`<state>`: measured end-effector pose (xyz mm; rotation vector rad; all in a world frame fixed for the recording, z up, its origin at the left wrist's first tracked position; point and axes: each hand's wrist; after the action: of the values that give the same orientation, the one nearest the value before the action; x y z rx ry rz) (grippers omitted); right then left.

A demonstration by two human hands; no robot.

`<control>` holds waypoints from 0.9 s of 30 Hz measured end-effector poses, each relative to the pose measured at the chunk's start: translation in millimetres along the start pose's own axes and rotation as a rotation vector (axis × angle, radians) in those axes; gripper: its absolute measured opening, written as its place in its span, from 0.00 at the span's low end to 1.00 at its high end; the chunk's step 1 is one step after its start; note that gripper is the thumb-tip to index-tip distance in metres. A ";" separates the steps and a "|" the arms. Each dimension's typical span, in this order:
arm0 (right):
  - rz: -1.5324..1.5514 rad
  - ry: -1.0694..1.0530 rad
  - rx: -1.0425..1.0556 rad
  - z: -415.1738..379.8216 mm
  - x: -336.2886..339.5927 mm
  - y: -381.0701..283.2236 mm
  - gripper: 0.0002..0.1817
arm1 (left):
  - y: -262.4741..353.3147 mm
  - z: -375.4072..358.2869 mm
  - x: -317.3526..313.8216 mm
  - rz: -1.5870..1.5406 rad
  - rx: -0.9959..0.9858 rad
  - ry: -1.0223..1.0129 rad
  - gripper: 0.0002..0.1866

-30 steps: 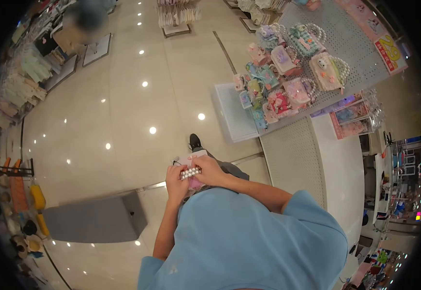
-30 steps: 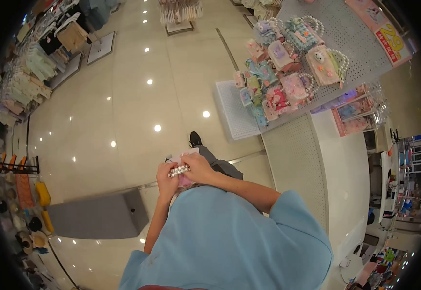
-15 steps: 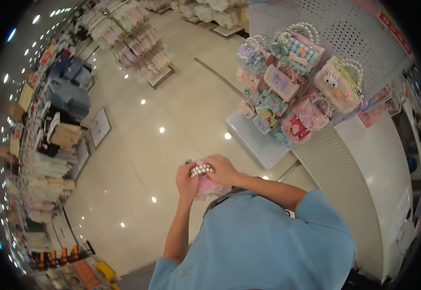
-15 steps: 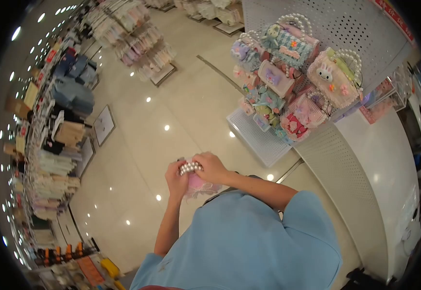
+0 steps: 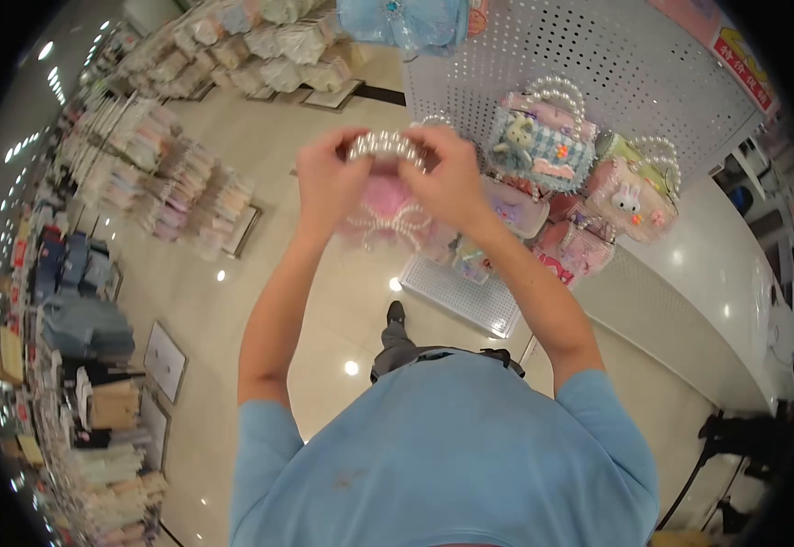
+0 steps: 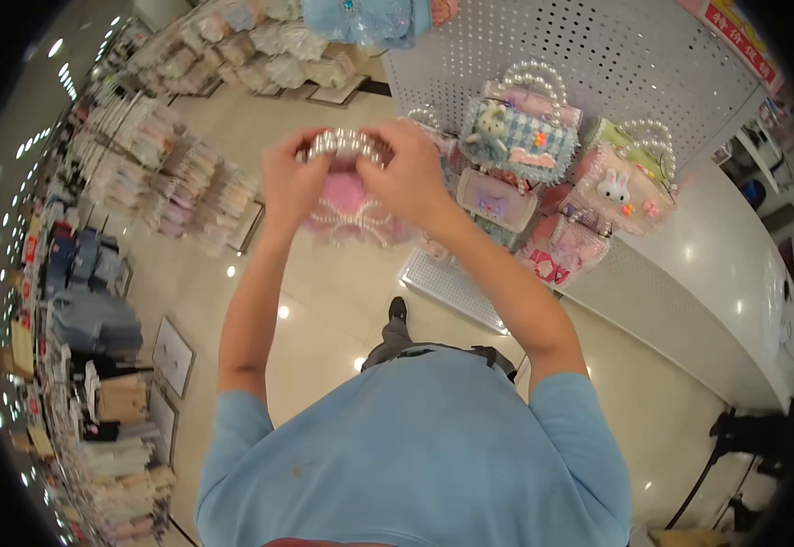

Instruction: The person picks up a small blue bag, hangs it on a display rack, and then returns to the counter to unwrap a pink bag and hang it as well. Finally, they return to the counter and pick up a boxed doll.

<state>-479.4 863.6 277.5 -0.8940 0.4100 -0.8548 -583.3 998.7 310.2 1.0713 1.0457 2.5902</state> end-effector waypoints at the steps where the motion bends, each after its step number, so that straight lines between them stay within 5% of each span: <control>1: -0.020 0.023 -0.003 16.0 -3.2 3.0 0.16 | -2.9 22.4 -0.3 -0.058 -0.025 -0.009 0.12; 11: -0.040 0.381 -0.058 89.8 -14.9 43.3 0.15 | -44.0 138.8 -40.7 -0.360 -0.165 -0.192 0.11; 22: -0.141 0.452 -0.124 97.3 -9.3 52.2 0.11 | -55.2 162.9 -74.4 -0.601 -0.120 -0.368 0.12; 27: -0.218 0.435 -0.174 110.3 -0.9 42.0 0.12 | -59.4 182.7 -95.6 -0.544 -0.287 -0.318 0.11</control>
<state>-390.0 934.7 307.4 -0.9215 0.7841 -1.2350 -398.1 1107.0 309.0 0.9267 0.7315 1.9823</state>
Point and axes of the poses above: each hand's wrist, its own z-axis towards the middle knuckle, its own x-axis out of the back of the hand, y = z × x, and after that the axes turned 12 degrees about z, right-handed
